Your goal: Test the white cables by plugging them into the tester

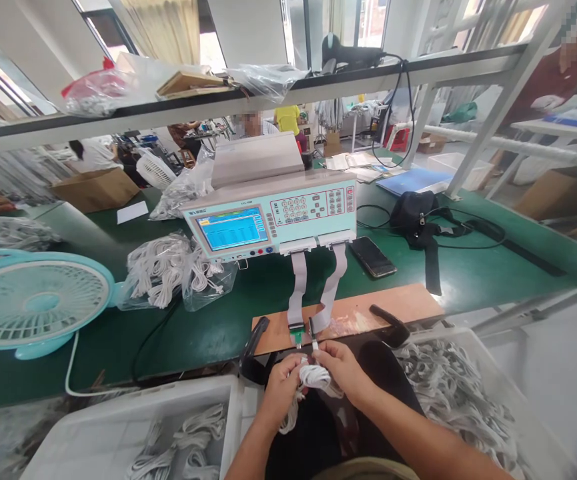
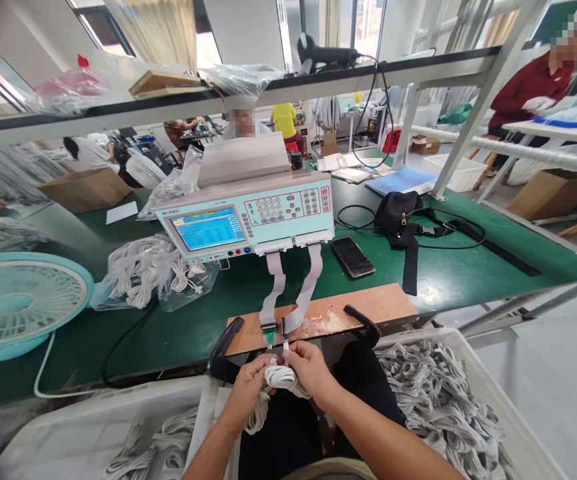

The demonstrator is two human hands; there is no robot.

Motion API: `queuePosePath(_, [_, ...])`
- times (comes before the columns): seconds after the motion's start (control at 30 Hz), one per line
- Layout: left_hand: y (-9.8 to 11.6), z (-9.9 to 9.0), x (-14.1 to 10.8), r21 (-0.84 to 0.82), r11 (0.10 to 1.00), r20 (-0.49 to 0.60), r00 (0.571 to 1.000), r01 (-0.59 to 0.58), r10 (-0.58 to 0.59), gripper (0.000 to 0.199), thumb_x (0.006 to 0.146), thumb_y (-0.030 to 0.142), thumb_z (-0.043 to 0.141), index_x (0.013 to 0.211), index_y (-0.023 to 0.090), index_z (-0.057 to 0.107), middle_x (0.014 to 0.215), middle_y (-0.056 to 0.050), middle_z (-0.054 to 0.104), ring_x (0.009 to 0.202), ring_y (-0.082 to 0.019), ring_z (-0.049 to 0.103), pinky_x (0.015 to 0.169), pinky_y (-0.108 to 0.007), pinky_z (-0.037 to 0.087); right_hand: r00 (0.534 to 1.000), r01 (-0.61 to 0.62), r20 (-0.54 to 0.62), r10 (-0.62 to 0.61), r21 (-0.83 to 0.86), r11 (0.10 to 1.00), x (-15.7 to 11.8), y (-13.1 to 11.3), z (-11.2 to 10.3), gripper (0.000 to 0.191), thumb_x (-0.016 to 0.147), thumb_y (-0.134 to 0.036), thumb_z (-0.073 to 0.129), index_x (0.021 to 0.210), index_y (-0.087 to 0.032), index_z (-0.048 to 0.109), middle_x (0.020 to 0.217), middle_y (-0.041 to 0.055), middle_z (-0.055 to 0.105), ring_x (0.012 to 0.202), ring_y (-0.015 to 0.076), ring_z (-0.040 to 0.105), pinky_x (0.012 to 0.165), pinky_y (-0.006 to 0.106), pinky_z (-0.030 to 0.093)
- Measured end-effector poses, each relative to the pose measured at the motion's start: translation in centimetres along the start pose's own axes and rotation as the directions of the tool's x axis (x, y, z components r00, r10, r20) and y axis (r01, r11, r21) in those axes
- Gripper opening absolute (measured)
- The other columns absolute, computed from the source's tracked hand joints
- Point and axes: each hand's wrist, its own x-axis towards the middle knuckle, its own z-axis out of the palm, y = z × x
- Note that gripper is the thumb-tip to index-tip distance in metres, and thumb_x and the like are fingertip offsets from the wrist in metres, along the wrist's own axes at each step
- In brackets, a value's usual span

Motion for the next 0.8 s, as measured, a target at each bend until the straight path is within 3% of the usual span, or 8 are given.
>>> queuePosePath(0.1, [-1.5,0.7,0.4,-0.1,0.995,-0.184,0.983,-0.001,-0.018,0.033,0.074,0.047,0.06,0.07,0.014,0.063,0.057,0.003,0.047,0.043,-0.007,0.04,0.038,-0.017,0.033,1.0,0.012,-0.017,-0.012,-0.003,1.0,0.0,0.0,0.1,0.033,0.066,-0.045,0.062,0.057,-0.018,0.046,0.05,-0.0053,0.042,0.046,0.0084,0.033,0.048,0.024,0.026])
queuePosePath(0.2, [-2.2,1.3,0.6,-0.198,0.98,-0.261,0.964,0.001,-0.054,0.033,0.073,0.047,0.062,0.066,0.015,0.058,0.051,0.006,0.042,0.043,-0.006,0.036,0.039,-0.016,0.031,0.998,0.055,0.004,-0.055,-0.05,0.997,0.2,0.0,-0.2,0.032,0.067,-0.044,0.062,0.056,-0.017,0.048,0.051,-0.0042,0.044,0.049,0.009,0.035,0.052,0.025,0.028])
queuePosePath(0.33, [-2.0,1.8,0.6,-0.274,0.962,-0.252,0.966,-0.02,-0.052,0.034,0.072,0.048,0.062,0.064,0.015,0.056,0.051,0.005,0.044,0.044,-0.006,0.036,0.041,-0.016,0.031,0.998,0.061,0.011,-0.06,-0.066,0.996,0.4,-0.1,-0.5,0.032,0.067,-0.044,0.063,0.058,-0.016,0.051,0.054,-0.0032,0.046,0.052,0.0098,0.037,0.054,0.025,0.029])
queuePosePath(0.63, [-2.0,1.6,0.3,-0.222,0.97,-0.274,0.961,-0.104,0.041,0.028,0.074,0.041,0.062,0.065,0.015,0.057,0.06,0.004,0.045,0.053,-0.008,0.041,0.047,-0.016,0.036,0.999,0.041,0.013,-0.041,-0.033,0.999,0.3,-0.3,-0.4,0.036,0.064,-0.049,0.067,0.058,-0.016,0.053,0.054,-0.0029,0.048,0.052,0.0099,0.038,0.055,0.025,0.031])
queuePosePath(0.8, [-1.7,2.2,0.4,-0.332,0.939,-0.29,0.957,-0.093,-0.008,0.022,0.074,0.037,0.064,0.072,0.015,0.063,0.061,0.003,0.05,0.053,-0.008,0.044,0.05,-0.016,0.038,0.999,0.039,0.026,-0.038,-0.018,0.999,0.4,-0.2,-0.6,0.038,0.062,-0.05,0.068,0.056,-0.016,0.052,0.053,-0.0036,0.046,0.051,0.0093,0.036,0.054,0.025,0.03])
